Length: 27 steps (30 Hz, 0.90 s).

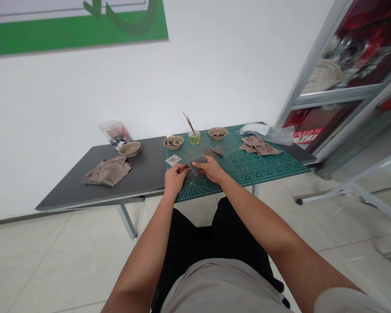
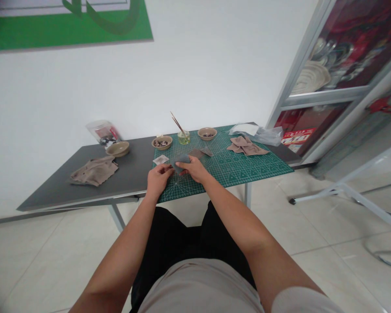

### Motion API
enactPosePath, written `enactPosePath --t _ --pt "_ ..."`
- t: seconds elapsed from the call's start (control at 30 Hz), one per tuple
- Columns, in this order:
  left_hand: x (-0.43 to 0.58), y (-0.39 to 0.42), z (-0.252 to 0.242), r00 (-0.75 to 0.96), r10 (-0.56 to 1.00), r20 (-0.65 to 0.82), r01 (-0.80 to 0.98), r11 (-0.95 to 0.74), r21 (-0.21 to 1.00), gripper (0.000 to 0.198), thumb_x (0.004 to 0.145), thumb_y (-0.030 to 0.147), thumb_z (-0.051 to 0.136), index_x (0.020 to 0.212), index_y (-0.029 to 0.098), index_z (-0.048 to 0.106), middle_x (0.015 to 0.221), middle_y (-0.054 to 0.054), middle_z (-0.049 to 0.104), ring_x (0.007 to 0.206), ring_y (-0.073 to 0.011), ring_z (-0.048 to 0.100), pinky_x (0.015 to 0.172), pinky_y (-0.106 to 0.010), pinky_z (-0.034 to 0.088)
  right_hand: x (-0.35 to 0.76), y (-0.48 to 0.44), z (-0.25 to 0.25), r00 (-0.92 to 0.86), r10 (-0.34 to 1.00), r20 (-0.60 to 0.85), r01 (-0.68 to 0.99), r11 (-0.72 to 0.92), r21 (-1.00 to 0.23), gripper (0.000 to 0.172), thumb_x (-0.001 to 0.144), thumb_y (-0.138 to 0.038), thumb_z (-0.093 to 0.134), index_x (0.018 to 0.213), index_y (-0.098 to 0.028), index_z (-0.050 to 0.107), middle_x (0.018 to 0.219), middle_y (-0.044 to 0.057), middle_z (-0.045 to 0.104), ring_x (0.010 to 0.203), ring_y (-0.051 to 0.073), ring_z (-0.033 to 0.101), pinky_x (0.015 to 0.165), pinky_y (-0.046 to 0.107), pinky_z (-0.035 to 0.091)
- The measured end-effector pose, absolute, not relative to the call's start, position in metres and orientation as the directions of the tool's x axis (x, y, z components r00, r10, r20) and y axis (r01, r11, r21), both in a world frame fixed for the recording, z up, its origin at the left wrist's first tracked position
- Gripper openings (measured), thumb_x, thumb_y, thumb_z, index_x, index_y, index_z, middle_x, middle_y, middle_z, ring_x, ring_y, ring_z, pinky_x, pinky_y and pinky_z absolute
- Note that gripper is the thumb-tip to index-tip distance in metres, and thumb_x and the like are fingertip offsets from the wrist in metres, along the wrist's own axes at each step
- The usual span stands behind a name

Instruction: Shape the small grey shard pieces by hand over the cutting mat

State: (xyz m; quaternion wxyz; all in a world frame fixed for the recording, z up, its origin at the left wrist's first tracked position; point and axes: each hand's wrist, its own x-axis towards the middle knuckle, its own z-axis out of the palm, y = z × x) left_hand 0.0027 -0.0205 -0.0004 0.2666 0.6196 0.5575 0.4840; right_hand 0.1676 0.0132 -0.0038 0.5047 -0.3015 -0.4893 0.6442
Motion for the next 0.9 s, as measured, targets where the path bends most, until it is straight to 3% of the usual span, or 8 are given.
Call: enactPosePath --t 0.17,0.57,0.8,0.9 --pt "0.0051 -0.0254 -0.0008 -0.026 0.927 0.375 0.572 -0.294 0.766 0.011 0.076 0.027 0.061 0.072 0.018 0.064 0.065 0.003 0.062 0.062 -0.0114 0.054 0.062 -0.023 0.04 0.1664 0.0136 -0.0052 -0.337 0.935 0.11 -0.268 0.016 -0.963 0.04 0.059 -0.037 0.085 0.086 -0.014 0.066 0.078 0.002 0.069 0.062 0.013 0.061 0.049 0.023 0.05" --pt "0.0051 -0.0227 -0.0016 0.063 0.91 0.409 0.658 -0.346 0.669 0.012 0.071 0.017 0.058 0.061 0.019 0.053 0.06 0.003 0.054 0.062 -0.0127 0.05 0.061 -0.025 0.034 0.1636 0.0169 -0.0046 -0.373 0.925 0.069 -0.09 0.038 -0.995 0.04 0.055 -0.039 0.087 0.078 -0.011 0.071 0.067 0.003 0.068 0.055 0.013 0.06 0.048 0.024 0.051" --pt "0.0017 -0.0235 -0.0034 -0.003 0.922 0.387 0.483 -0.337 0.808 0.01 0.074 0.026 0.062 0.067 0.018 0.062 0.065 0.003 0.059 0.063 -0.0121 0.052 0.062 -0.024 0.039 0.1662 0.0175 -0.007 -0.348 0.931 0.108 -0.168 0.051 -0.985 0.04 0.06 -0.046 0.083 0.076 -0.013 0.067 0.061 0.002 0.065 0.051 0.013 0.058 0.042 0.022 0.044" --pt "0.0009 -0.0221 -0.0042 0.002 0.93 0.368 0.484 -0.323 0.813 0.01 0.071 0.024 0.064 0.064 0.018 0.061 0.061 0.004 0.056 0.059 -0.0112 0.05 0.059 -0.024 0.037 0.1656 0.0163 -0.0064 -0.358 0.925 0.128 -0.126 0.088 -0.988 0.039 0.059 -0.044 0.083 0.078 -0.013 0.068 0.063 0.002 0.066 0.052 0.013 0.058 0.043 0.022 0.044"
